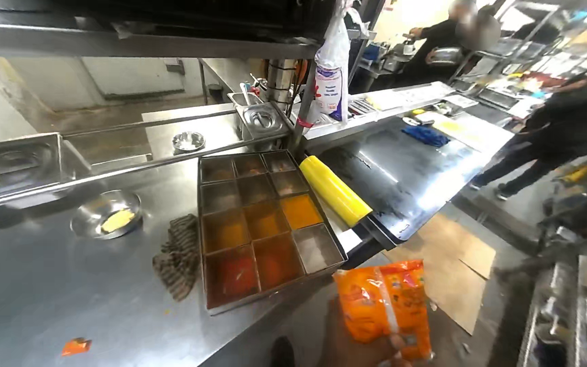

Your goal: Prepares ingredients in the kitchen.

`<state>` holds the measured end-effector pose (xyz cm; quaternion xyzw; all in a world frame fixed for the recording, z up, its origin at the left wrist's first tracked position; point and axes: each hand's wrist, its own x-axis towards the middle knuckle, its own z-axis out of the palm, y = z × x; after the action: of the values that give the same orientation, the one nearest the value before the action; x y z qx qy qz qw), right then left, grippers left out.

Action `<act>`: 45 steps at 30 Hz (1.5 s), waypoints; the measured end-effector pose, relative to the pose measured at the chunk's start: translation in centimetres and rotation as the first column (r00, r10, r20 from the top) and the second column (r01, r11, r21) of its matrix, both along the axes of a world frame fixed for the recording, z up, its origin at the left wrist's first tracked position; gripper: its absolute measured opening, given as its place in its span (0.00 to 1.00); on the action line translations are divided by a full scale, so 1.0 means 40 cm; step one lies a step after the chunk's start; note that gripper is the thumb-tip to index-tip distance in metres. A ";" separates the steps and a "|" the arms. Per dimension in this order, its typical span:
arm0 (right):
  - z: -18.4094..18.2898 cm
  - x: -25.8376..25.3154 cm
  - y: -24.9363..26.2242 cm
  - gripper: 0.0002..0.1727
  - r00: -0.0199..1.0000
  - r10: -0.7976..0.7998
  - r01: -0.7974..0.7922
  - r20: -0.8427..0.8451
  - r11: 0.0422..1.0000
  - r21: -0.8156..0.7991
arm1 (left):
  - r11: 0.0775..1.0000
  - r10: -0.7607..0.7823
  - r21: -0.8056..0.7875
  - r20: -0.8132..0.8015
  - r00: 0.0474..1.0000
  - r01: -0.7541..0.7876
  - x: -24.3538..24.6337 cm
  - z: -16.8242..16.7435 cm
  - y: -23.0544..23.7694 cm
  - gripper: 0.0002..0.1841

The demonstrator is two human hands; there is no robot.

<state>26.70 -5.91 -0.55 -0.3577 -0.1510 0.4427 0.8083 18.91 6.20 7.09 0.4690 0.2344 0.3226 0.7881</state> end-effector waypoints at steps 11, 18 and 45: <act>0.091 0.357 0.208 0.47 0.966 -0.020 0.038 0.257 0.997 -0.062 | 0.800 0.190 0.577 -0.504 0.843 0.165 0.006 0.151 0.366 0.31; 0.238 0.462 0.334 0.44 0.621 0.334 -0.159 0.709 0.939 -0.304 | 0.648 0.267 0.669 -0.649 0.713 0.365 0.024 0.123 0.474 0.07; 0.538 0.468 0.503 0.29 -0.055 0.445 -0.052 0.894 0.893 -0.448 | 0.683 0.630 0.655 -0.306 0.714 -0.323 -0.023 0.054 0.379 0.21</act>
<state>45.42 14.20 20.97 -0.6368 -0.6736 0.2171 0.3059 17.98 21.34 9.24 0.6633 0.4469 0.4417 0.4064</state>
